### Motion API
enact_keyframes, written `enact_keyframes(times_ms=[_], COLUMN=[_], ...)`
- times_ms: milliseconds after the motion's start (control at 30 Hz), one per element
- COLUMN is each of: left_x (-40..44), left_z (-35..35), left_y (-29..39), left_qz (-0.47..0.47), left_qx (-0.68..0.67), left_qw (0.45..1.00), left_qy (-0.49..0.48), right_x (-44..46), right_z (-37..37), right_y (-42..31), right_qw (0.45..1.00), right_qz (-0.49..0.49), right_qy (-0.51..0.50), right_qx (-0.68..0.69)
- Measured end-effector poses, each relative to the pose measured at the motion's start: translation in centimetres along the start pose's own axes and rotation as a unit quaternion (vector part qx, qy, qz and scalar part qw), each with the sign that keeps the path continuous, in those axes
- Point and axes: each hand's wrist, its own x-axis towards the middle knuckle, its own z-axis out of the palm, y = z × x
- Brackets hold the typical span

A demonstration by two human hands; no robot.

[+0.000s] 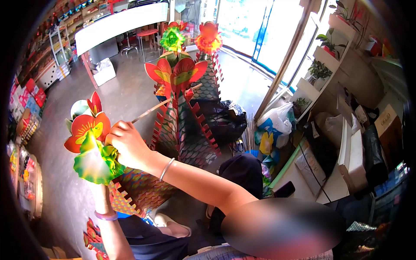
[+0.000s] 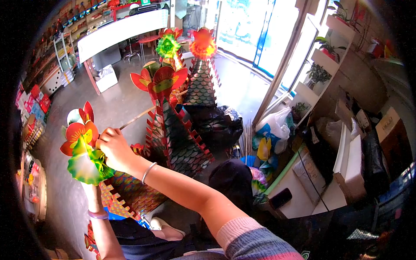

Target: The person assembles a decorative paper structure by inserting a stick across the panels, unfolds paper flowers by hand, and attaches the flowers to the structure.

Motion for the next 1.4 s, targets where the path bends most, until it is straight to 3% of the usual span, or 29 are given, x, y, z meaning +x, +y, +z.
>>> enact_keyframes(times_ms=[133, 200, 300, 400, 533, 800, 1400], left_x=[1.9, 1.9, 2.1, 2.9, 3.9, 4.4, 2.4], left_z=[-2.6, -2.4, -3.3, -2.0, -1.7, -3.8, -5.4], left_y=[-2.5, 1.5, 0.0, -2.8, -5.3, -5.6, -5.0], left_qz=[0.140, 0.127, 0.244, 0.205, 0.245, 0.240, 0.200], left_qx=[0.212, 0.183, 0.264, 0.142, 0.198, 0.208, 0.241], left_qw=[0.965, 0.974, 0.933, 0.966, 0.949, 0.939, 0.940], left_qy=[-0.069, -0.031, 0.023, 0.071, -0.022, -0.128, -0.134], right_x=[0.0, 0.1, 0.3, 0.5, 0.3, 0.3, 0.1], right_z=[0.2, 0.4, 0.1, 0.0, 0.3, 0.6, 0.2], right_y=[0.2, 0.2, 0.1, 0.0, 0.3, 0.6, -0.3], right_qw=[1.000, 1.000, 0.999, 0.999, 1.000, 1.000, 1.000], right_qz=[-0.003, -0.001, 0.002, 0.002, -0.004, -0.016, 0.001], right_qy=[-0.007, -0.014, -0.023, -0.030, -0.008, 0.004, -0.024], right_qx=[-0.011, -0.017, -0.026, -0.022, -0.022, -0.007, -0.001])
